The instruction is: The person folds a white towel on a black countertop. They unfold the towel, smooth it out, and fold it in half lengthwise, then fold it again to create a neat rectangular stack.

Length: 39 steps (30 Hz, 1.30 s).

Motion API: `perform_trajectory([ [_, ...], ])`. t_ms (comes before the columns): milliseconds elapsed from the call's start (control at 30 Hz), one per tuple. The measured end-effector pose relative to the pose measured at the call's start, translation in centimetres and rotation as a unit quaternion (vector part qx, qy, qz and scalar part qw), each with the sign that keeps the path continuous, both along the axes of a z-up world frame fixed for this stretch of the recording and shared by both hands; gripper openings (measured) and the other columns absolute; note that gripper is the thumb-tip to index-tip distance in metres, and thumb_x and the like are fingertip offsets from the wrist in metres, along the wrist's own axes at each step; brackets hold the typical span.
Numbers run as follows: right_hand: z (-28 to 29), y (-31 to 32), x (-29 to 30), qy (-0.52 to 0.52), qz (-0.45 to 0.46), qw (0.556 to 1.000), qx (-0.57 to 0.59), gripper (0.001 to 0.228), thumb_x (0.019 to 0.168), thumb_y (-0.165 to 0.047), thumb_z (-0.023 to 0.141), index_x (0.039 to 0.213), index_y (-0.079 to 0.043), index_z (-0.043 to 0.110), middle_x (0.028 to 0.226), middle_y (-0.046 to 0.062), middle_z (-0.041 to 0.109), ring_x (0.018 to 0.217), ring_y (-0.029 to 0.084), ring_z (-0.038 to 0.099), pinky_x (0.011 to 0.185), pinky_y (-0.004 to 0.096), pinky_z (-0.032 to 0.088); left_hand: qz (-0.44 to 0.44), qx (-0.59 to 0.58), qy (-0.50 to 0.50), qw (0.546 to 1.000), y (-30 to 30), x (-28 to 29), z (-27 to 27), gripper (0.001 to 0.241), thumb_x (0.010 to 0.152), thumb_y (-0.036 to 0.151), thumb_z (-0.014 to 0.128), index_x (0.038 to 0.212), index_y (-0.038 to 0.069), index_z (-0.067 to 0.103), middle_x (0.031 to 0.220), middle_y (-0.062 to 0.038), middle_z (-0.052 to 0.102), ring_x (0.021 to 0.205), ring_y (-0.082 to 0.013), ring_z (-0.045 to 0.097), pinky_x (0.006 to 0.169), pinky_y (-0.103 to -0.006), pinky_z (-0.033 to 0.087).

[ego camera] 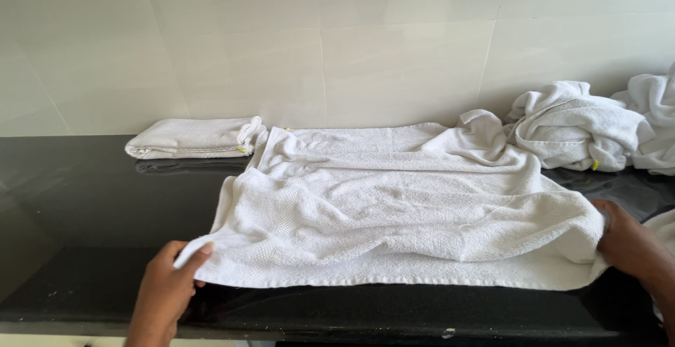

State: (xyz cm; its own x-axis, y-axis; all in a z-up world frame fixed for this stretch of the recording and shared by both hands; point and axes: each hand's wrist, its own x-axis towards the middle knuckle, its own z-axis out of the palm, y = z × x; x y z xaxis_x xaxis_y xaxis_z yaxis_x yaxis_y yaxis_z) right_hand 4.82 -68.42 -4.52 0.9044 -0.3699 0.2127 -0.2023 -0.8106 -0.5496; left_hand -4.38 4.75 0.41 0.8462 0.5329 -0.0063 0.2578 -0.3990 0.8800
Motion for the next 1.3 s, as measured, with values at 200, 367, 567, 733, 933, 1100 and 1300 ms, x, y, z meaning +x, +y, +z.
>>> perform_trajectory([
  [200,4.9,-3.9,2.8,-0.052,0.055,0.930,0.361,0.051,0.107,-0.021,0.059,0.155,-0.008,0.044,0.112,0.025,0.069,0.083,0.035,0.069,0.066,0.047,0.053,-0.043,-0.315,-0.193,0.928,3.0,2.9,3.0,0.038,0.093,0.021,0.073,0.122,-0.001,0.061,0.095,-0.008,0.063,0.078,-0.0124,0.057,0.064,-0.0282,0.048],
  [367,8.4,-2.5,3.4,-0.131,0.062,0.904,0.402,0.054,0.113,-0.039,0.056,0.148,0.001,0.050,0.107,0.014,0.062,0.070,0.014,0.051,0.059,0.036,0.041,-0.032,-0.297,-0.171,0.939,3.4,6.5,4.4,0.042,0.094,0.017,0.074,0.129,0.009,0.055,0.090,-0.010,0.056,0.077,-0.0177,0.051,0.065,-0.0331,0.047],
  [567,10.8,3.2,0.1,-0.019,0.093,0.915,0.393,0.059,0.093,-0.031,0.068,0.143,-0.001,0.059,0.117,0.011,0.064,0.100,0.016,0.058,0.087,0.028,0.052,-0.109,-0.337,-0.130,0.926,4.1,8.0,4.1,0.035,0.097,0.018,0.068,0.128,0.000,0.064,0.102,-0.009,0.062,0.089,-0.0189,0.056,0.078,-0.0324,0.052],
  [733,11.6,5.6,-2.3,0.011,0.091,0.936,0.339,0.077,0.081,-0.016,0.082,0.150,-0.010,0.050,0.126,0.024,0.065,0.112,0.030,0.066,0.097,0.044,0.059,-0.186,-0.372,-0.148,0.897,5.1,6.9,3.7,0.049,0.091,0.008,0.065,0.139,0.000,0.061,0.120,-0.015,0.062,0.116,-0.0218,0.063,0.104,-0.0366,0.049],
  [933,11.8,5.6,-2.7,0.065,0.174,0.965,0.187,0.087,0.076,-0.012,0.085,0.154,-0.027,0.049,0.140,-0.002,0.057,0.101,0.029,0.072,0.097,0.045,0.062,-0.192,-0.255,-0.112,0.941,5.0,6.7,3.8,0.058,0.083,-0.005,0.068,0.138,0.010,0.061,0.123,-0.016,0.069,0.116,-0.0183,0.068,0.106,-0.0355,0.047],
  [1100,11.5,4.9,-1.1,0.020,0.098,0.969,0.226,0.050,0.091,-0.037,0.069,0.134,-0.011,0.070,0.102,0.013,0.076,0.091,0.024,0.066,0.083,0.037,0.056,-0.132,-0.116,-0.176,0.969,4.4,7.5,3.1,0.034,0.085,0.003,0.079,0.118,0.003,0.079,0.099,-0.021,0.074,0.081,-0.0183,0.063,0.079,-0.0352,0.054],
  [1300,10.9,2.5,0.9,0.008,-0.064,0.997,0.039,0.059,0.094,-0.048,0.073,0.132,-0.004,0.072,0.072,0.016,0.067,0.062,0.023,0.062,0.059,0.038,0.053,-0.046,0.129,-0.186,0.973,6.1,7.6,3.0,0.038,0.091,0.028,0.083,0.092,-0.008,0.074,0.089,-0.008,0.064,0.075,-0.0192,0.059,0.067,-0.0362,0.049],
])
